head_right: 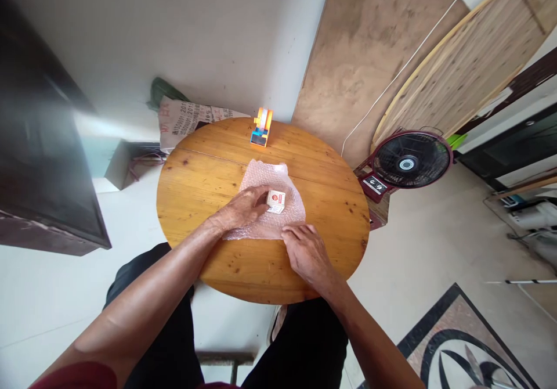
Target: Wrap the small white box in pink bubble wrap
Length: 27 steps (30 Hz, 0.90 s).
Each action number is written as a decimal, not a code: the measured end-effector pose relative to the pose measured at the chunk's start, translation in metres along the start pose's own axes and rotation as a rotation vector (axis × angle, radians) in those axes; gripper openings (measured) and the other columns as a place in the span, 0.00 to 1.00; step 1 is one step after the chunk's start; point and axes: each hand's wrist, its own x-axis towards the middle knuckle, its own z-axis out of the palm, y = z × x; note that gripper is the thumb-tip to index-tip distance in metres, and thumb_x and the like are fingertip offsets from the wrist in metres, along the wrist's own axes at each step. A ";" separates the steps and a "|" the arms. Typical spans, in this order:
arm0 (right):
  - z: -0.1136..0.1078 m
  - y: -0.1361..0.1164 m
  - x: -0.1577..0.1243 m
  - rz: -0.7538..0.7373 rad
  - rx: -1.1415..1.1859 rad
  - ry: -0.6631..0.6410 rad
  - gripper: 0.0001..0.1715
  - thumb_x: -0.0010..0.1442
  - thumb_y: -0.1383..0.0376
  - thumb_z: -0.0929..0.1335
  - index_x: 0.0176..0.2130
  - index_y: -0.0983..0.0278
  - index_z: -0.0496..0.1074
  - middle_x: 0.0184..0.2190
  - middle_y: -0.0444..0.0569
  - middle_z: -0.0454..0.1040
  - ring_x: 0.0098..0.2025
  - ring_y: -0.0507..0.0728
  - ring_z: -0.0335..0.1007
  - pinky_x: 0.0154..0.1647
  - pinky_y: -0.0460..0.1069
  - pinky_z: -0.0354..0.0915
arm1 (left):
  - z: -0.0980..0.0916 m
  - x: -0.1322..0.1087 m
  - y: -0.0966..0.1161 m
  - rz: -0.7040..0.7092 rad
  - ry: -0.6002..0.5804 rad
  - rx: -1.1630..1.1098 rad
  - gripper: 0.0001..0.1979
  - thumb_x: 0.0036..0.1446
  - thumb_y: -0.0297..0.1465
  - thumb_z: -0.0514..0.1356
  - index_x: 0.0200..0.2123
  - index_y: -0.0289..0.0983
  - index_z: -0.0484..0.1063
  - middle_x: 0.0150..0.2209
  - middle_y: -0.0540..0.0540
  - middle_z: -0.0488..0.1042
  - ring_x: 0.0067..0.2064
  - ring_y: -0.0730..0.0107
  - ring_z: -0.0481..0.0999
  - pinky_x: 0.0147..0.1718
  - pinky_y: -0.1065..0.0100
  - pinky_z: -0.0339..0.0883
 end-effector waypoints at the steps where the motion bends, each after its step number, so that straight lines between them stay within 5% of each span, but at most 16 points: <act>1: -0.003 -0.001 0.002 0.024 0.035 0.019 0.17 0.65 0.71 0.58 0.45 0.61 0.72 0.46 0.53 0.76 0.49 0.63 0.71 0.51 0.60 0.66 | 0.000 0.000 0.000 0.010 0.003 0.018 0.20 0.50 0.22 0.56 0.47 0.37 0.72 0.41 0.45 0.76 0.42 0.63 0.74 0.47 0.62 0.67; 13: -0.029 -0.003 0.020 0.158 0.276 0.088 0.14 0.69 0.64 0.57 0.46 0.59 0.70 0.47 0.49 0.76 0.50 0.58 0.72 0.53 0.53 0.66 | -0.012 -0.008 0.014 -0.067 -0.148 -0.011 0.15 0.48 0.27 0.57 0.41 0.39 0.74 0.38 0.48 0.77 0.38 0.64 0.75 0.36 0.68 0.67; 18: -0.033 0.008 0.027 0.261 0.316 0.088 0.14 0.68 0.62 0.58 0.43 0.59 0.71 0.45 0.48 0.77 0.47 0.59 0.73 0.49 0.53 0.66 | -0.029 -0.007 0.019 -0.167 -0.144 -0.118 0.22 0.53 0.41 0.61 0.51 0.39 0.71 0.50 0.44 0.76 0.52 0.55 0.73 0.45 0.66 0.66; 23: -0.032 0.025 0.039 0.351 0.347 0.104 0.17 0.67 0.59 0.59 0.33 0.61 0.71 0.30 0.44 0.75 0.33 0.56 0.70 0.33 0.49 0.63 | -0.048 -0.008 0.027 -0.054 -0.237 -0.349 0.23 0.59 0.48 0.56 0.52 0.43 0.72 0.52 0.48 0.75 0.54 0.57 0.72 0.51 0.64 0.64; 27: -0.026 0.038 0.048 0.382 0.395 0.103 0.17 0.65 0.57 0.62 0.30 0.63 0.71 0.24 0.42 0.70 0.27 0.53 0.65 0.27 0.47 0.58 | -0.036 -0.008 0.024 -0.134 -0.186 -0.225 0.31 0.47 0.45 0.67 0.54 0.42 0.69 0.53 0.46 0.74 0.52 0.55 0.72 0.48 0.62 0.66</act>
